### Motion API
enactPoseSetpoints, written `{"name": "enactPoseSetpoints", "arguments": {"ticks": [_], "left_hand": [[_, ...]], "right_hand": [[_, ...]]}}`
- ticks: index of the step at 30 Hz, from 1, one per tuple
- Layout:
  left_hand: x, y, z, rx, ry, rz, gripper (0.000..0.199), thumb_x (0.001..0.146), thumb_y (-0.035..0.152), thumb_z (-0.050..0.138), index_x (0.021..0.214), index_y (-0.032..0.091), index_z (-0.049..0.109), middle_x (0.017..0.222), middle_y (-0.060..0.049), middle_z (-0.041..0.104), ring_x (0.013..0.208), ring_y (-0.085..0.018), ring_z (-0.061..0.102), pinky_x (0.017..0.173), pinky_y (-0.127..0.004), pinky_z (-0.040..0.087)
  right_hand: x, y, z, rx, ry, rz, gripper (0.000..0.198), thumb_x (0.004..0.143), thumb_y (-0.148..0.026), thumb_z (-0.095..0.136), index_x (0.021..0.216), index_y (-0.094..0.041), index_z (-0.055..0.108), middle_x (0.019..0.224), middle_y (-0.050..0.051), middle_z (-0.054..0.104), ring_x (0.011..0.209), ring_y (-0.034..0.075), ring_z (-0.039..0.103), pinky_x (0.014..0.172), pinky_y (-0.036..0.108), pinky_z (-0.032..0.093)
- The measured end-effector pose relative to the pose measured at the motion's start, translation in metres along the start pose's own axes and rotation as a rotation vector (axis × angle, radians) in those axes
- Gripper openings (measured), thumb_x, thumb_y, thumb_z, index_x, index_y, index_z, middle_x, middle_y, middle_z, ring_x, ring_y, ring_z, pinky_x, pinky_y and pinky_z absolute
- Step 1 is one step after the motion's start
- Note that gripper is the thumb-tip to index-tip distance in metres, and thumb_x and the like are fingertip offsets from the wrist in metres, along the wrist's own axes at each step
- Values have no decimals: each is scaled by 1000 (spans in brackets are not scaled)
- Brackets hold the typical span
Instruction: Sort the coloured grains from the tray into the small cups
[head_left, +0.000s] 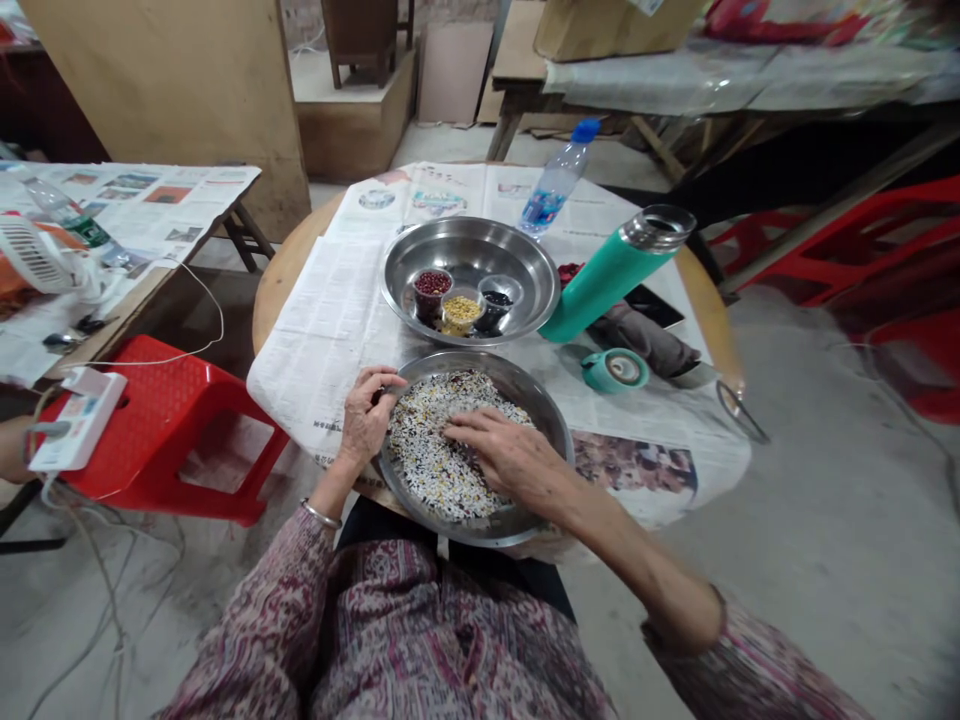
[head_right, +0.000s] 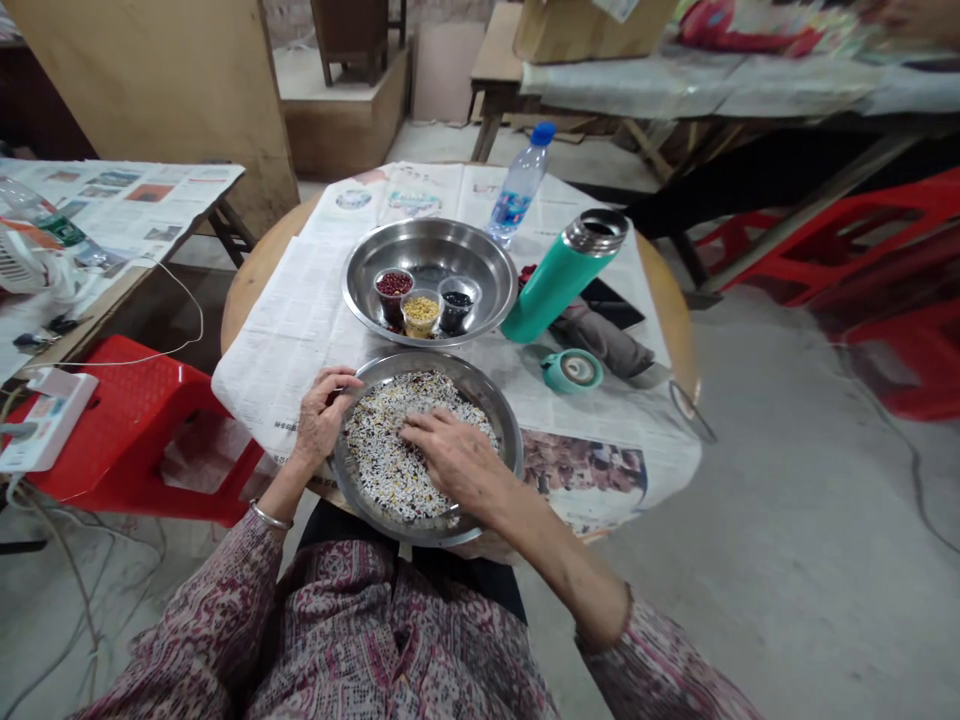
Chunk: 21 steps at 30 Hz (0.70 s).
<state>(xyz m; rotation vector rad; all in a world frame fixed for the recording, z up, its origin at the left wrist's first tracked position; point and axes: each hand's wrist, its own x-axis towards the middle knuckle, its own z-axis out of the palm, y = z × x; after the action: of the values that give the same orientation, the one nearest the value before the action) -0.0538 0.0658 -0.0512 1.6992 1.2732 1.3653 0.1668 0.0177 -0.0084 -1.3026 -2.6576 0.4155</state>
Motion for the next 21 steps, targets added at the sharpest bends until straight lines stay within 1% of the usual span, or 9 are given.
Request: {"name": "enactPoseSetpoints", "arguments": {"ticks": [2,4,6,8,9,11,14,17,21], "left_hand": [[0,0,0,-2,3,3,22,81,4,52,84,20,68,103,-5,63,103,-20,59,98,-37,46],[0,0,0,-2,4,5,22,81,5,53,84,20,68,103,-5,63,103,-20,59,98,-37,46],[0,0,0,-1,0,5,23,81,4,52,84,20,68,103,-5,64,103,-19,60,98,-37,46],[-1,0,0,-1,-3,6,24,81,3,52,84,21,68,103,-5,63,103,-19,60,97,-37,46],[-1,-1,0,-2,-6,7,25,80,3,52,85,21,68,103,-5,63,103,-19,60,97,-37,47],[-1,-1,1,-4,-5,9,25,80,2,52,84,20,68,104,-5,63,103,-19,60,96,-36,47],[-1,-2,1,-3,-1,1,25,80,2,52,84,21,68,104,-5,64,103,-19,60,97,-37,48],[-1,-3,1,-4,-7,-6,25,80,3,52,86,21,68,105,-4,64,103,-19,59,98,-37,49],[-2,-2,1,-9,-5,-1,23,81,5,52,86,21,69,104,-4,63,103,-19,59,99,-39,50]], "right_hand": [[15,0,3,-5,82,-32,43,87,-3,46,122,-23,63,130,7,63,121,23,53,98,41,48],[28,-3,7,-31,115,-45,37,91,-10,49,124,-21,61,132,10,61,123,26,50,98,44,48],[35,-5,9,-59,102,-49,31,91,-16,54,121,-20,62,129,13,60,120,29,51,95,46,48],[35,-4,10,-54,56,-43,23,89,-15,56,110,-19,64,117,13,62,111,27,54,89,42,49],[33,-3,10,-37,27,-35,20,88,-11,55,104,-19,65,110,12,62,105,25,55,86,38,49],[23,1,8,9,-40,-10,20,86,-5,52,93,-19,65,97,9,62,91,20,57,77,32,47],[2,5,4,102,-145,31,22,85,-2,49,86,-18,64,90,6,62,80,16,57,72,27,44],[-20,-3,2,206,-204,31,21,88,-6,50,90,-19,66,92,6,65,85,16,61,77,28,46],[-36,-30,5,234,-225,-35,27,93,-8,45,105,-20,66,103,8,65,94,17,61,83,31,50]]}}
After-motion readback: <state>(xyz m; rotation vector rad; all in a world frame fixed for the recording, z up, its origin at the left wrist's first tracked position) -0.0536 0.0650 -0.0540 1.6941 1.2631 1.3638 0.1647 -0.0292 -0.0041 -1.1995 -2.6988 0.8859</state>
